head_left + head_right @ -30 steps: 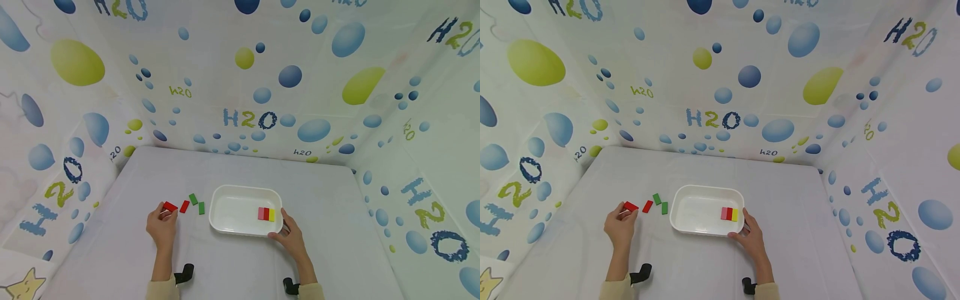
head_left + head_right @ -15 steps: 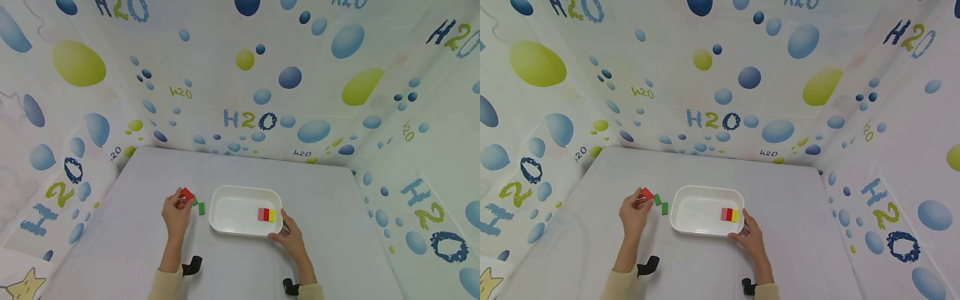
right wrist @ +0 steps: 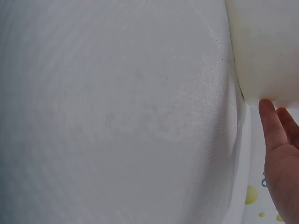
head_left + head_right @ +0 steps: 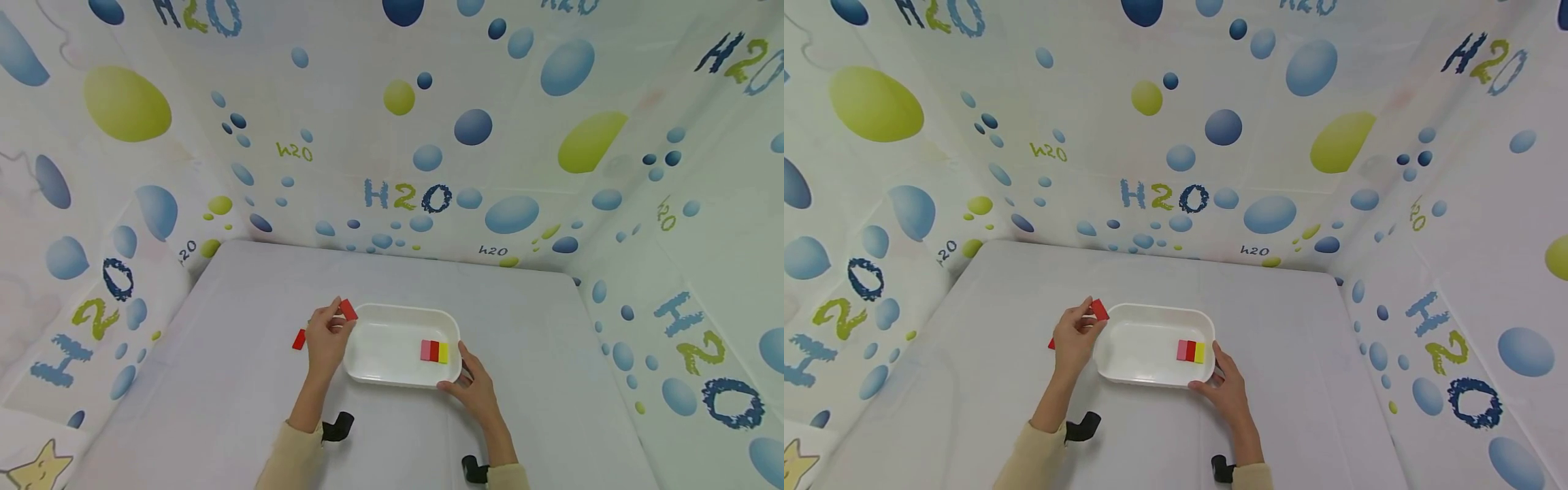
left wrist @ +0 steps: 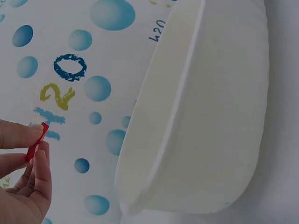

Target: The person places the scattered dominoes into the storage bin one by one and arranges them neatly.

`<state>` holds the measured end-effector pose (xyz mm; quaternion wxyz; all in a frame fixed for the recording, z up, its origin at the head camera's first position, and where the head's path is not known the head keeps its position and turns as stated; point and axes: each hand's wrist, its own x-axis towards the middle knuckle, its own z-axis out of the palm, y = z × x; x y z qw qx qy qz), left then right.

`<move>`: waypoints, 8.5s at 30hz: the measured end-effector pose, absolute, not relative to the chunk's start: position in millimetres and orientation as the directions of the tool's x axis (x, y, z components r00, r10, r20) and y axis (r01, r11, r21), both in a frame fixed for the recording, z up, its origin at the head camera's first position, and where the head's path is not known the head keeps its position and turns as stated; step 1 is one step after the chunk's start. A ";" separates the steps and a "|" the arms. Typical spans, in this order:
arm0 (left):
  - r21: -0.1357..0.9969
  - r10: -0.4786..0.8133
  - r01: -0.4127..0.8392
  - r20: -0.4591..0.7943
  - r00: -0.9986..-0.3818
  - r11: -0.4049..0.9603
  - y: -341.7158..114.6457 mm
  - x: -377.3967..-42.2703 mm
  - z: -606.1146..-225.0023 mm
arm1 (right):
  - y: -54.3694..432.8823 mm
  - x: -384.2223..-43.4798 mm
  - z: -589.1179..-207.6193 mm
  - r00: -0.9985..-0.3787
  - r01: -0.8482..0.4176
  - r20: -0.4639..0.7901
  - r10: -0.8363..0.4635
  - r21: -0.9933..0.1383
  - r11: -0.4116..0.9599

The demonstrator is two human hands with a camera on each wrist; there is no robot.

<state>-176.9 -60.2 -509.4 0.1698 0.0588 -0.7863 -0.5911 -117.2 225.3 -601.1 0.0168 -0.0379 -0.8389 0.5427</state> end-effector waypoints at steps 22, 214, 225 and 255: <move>0.880 0.109 0.132 0.092 -0.990 0.457 4.7 -205.4 -543.4 | 225.0 -117.4 -602.5 -0.995 0.062 -0.024 0.101 -0.918 0.393; 0.781 -0.113 -0.138 -0.086 -0.990 0.609 -190.8 -192.9 -602.1 | 224.7 -118.0 -603.9 -0.997 0.046 -0.018 0.082 -0.932 0.360; 0.812 -0.136 -0.155 -0.094 -0.986 0.563 -191.0 -190.4 -599.8 | 225.3 -117.5 -604.4 -0.997 0.041 -0.012 0.081 -0.929 0.368; 0.912 -0.059 -0.016 0.009 -0.998 0.411 -124.1 -208.1 -529.1 | 224.4 -117.4 -603.3 -0.996 0.039 -0.006 0.093 -0.930 0.365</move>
